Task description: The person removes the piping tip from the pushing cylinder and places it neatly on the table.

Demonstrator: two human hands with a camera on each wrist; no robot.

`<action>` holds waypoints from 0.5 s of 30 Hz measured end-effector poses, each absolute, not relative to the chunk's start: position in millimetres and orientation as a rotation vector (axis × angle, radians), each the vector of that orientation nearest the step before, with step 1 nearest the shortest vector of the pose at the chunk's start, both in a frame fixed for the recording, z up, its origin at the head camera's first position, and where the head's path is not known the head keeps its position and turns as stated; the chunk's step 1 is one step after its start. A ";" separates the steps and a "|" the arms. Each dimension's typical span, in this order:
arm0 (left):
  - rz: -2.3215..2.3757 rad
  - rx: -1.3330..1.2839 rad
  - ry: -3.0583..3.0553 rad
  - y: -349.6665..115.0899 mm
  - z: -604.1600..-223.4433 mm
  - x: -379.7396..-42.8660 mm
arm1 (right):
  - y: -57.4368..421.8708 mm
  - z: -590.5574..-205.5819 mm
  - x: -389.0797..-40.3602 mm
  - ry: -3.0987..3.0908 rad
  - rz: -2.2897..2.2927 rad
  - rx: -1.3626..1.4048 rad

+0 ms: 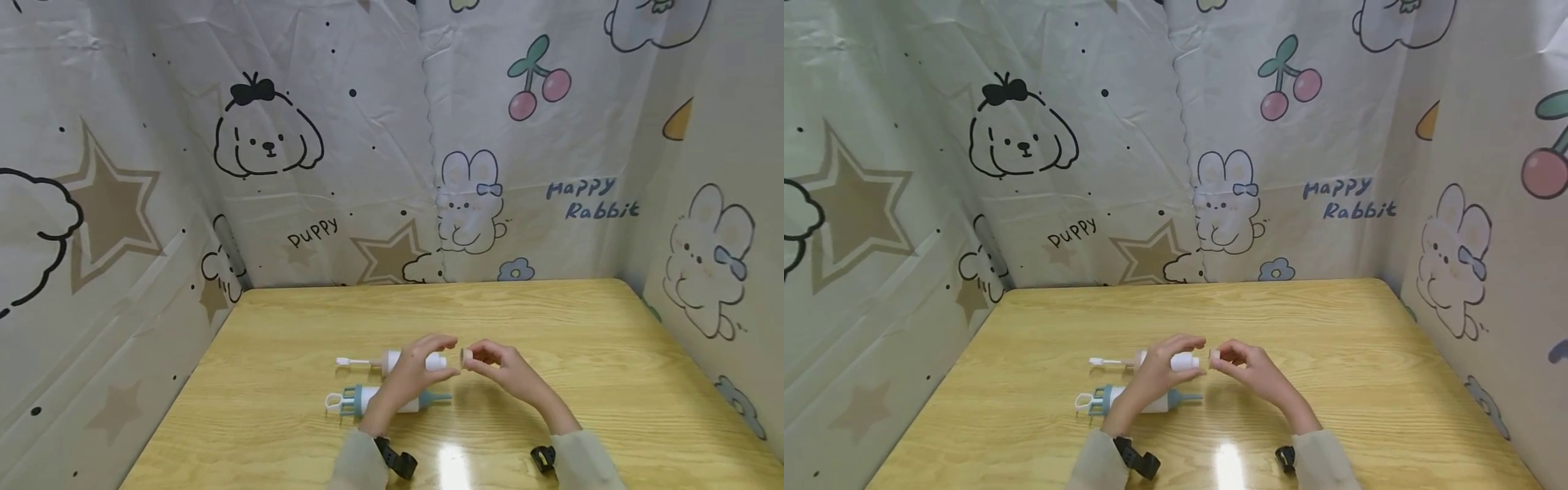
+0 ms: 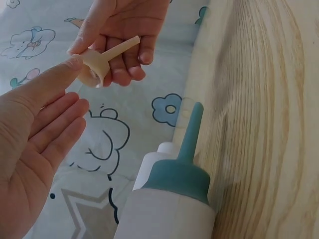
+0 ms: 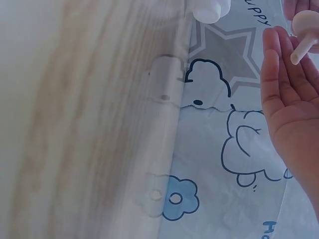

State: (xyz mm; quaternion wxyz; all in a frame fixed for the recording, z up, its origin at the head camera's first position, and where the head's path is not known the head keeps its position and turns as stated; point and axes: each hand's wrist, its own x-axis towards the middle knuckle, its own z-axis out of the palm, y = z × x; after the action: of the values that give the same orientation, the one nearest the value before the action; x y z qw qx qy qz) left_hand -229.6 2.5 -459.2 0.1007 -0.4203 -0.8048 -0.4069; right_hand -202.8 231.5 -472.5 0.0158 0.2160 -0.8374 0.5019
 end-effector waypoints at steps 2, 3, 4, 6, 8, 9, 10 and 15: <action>-1.212 -1.255 -2.370 4.2 -459.7 -229.3 | 231.0 -473.0 -202.6 -2.607 1.574 0.679; -1.215 -1.263 -2.364 4.9 -459.7 -229.3 | 230.9 -473.4 -202.5 -2.607 1.576 0.683; -1.223 -1.275 -2.353 5.4 -459.8 -229.4 | 230.8 -473.9 -202.6 -2.606 1.579 0.687; -1.222 -1.296 -2.332 6.0 -460.8 -229.6 | 230.4 -474.8 -202.5 -2.598 1.592 0.703; -1.205 -1.309 -2.319 6.4 -461.8 -229.7 | 230.4 -475.6 -202.3 -2.596 1.605 0.718; -1.210 -1.312 -2.314 6.4 -462.4 -229.9 | 230.6 -475.8 -202.1 -2.597 1.615 0.724; -1.201 -1.310 -2.311 6.5 -462.9 -230.0 | 231.0 -475.8 -201.8 -2.601 1.628 0.724; -1.174 -1.300 -2.284 9.1 -463.8 -232.2 | 239.4 -474.6 -199.9 -2.622 1.681 0.676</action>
State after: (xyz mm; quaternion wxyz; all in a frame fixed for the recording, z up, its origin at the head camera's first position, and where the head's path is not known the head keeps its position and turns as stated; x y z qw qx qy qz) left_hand -232.2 9.1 -463.8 0.1309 -0.4478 -0.7867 -0.4043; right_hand -199.9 239.4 -474.6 -0.0227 0.2120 -0.8225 0.5273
